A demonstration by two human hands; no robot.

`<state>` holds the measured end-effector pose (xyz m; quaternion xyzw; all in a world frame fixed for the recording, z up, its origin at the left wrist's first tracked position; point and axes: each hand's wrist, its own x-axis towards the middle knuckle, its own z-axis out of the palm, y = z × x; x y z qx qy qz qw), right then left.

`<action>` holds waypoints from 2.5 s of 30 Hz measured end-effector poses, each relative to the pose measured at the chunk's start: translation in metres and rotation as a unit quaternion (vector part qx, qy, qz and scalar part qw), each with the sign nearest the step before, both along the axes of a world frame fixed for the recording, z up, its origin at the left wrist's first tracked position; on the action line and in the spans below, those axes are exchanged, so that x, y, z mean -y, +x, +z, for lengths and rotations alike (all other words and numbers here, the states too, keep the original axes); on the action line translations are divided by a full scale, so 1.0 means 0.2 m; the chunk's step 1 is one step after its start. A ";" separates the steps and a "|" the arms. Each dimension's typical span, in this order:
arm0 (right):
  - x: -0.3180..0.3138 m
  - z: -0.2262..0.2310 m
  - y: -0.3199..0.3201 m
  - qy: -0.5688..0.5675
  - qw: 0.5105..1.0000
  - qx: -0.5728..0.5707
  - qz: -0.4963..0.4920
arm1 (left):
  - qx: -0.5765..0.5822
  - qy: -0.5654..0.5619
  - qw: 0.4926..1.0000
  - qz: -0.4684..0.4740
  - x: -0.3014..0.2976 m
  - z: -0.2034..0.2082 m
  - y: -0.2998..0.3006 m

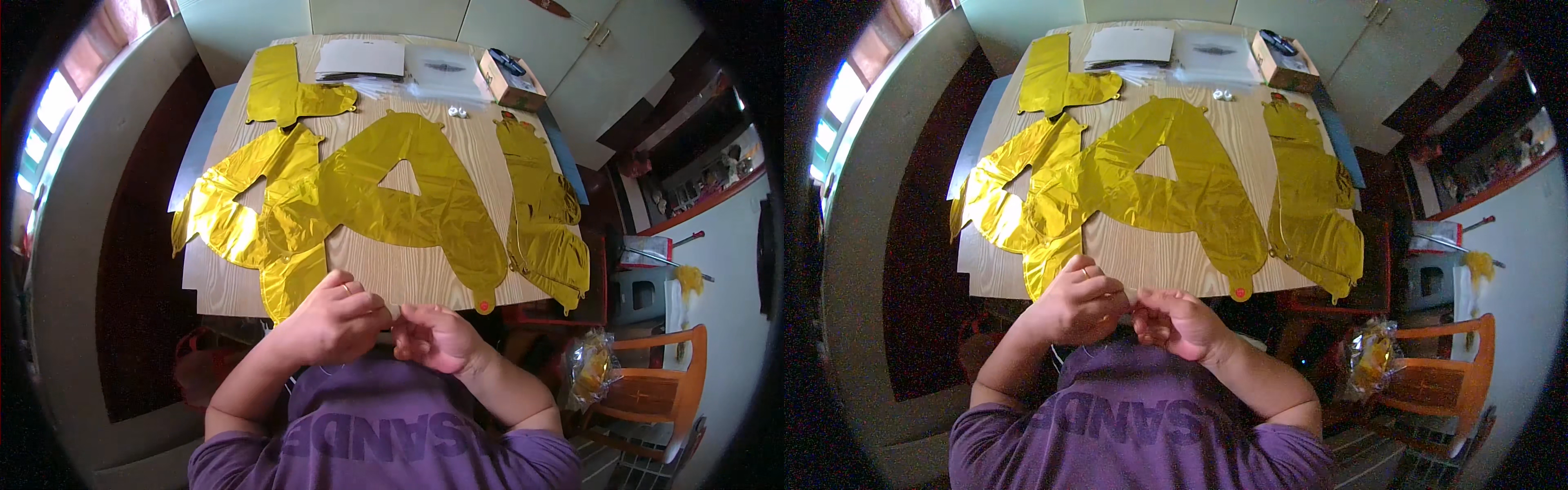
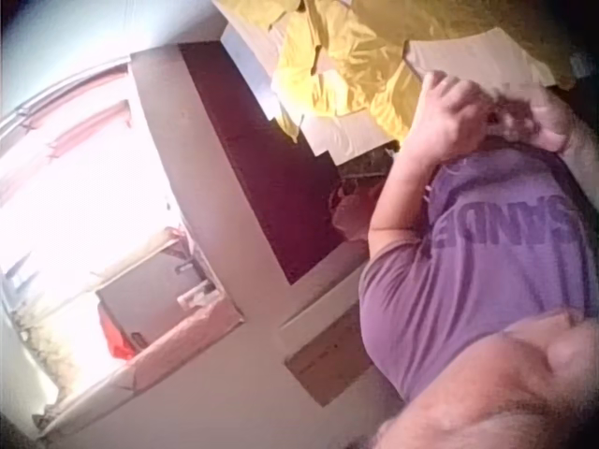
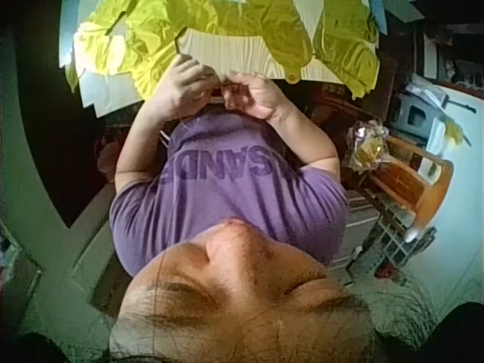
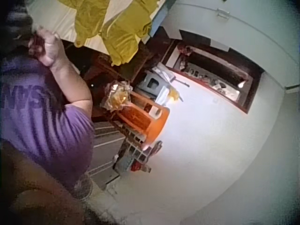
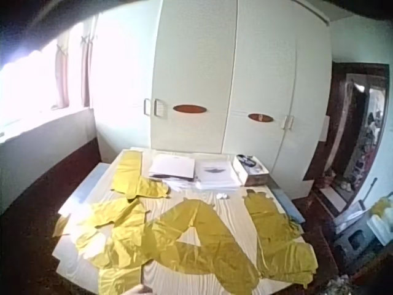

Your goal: Preparing gold foil letter balloons by inspecting them, laying them out on a table, and threading string through the attachment points.

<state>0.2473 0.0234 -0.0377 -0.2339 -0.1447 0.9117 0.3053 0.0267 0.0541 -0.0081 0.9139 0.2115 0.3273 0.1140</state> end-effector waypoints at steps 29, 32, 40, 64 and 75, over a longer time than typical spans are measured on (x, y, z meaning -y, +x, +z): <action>-0.12 0.06 0.11 0.207 0.943 0.052 0.257 | -0.221 0.051 0.954 -0.196 -0.05 -0.01 -0.05; -0.12 0.07 0.10 0.249 0.946 0.030 0.205 | -0.164 -0.018 0.962 -0.218 -0.07 -0.01 -0.05; -0.17 0.13 0.11 0.280 0.953 -0.005 0.119 | -0.091 -0.037 0.967 -0.237 -0.17 0.00 -0.01; -2.02 -0.17 0.74 0.252 0.707 0.650 -0.123 | 0.004 -0.268 0.957 0.106 -0.19 -0.02 -0.17; -2.17 -0.26 0.72 0.293 0.654 0.669 -0.196 | 0.045 -0.279 0.946 0.157 -0.07 0.05 -0.25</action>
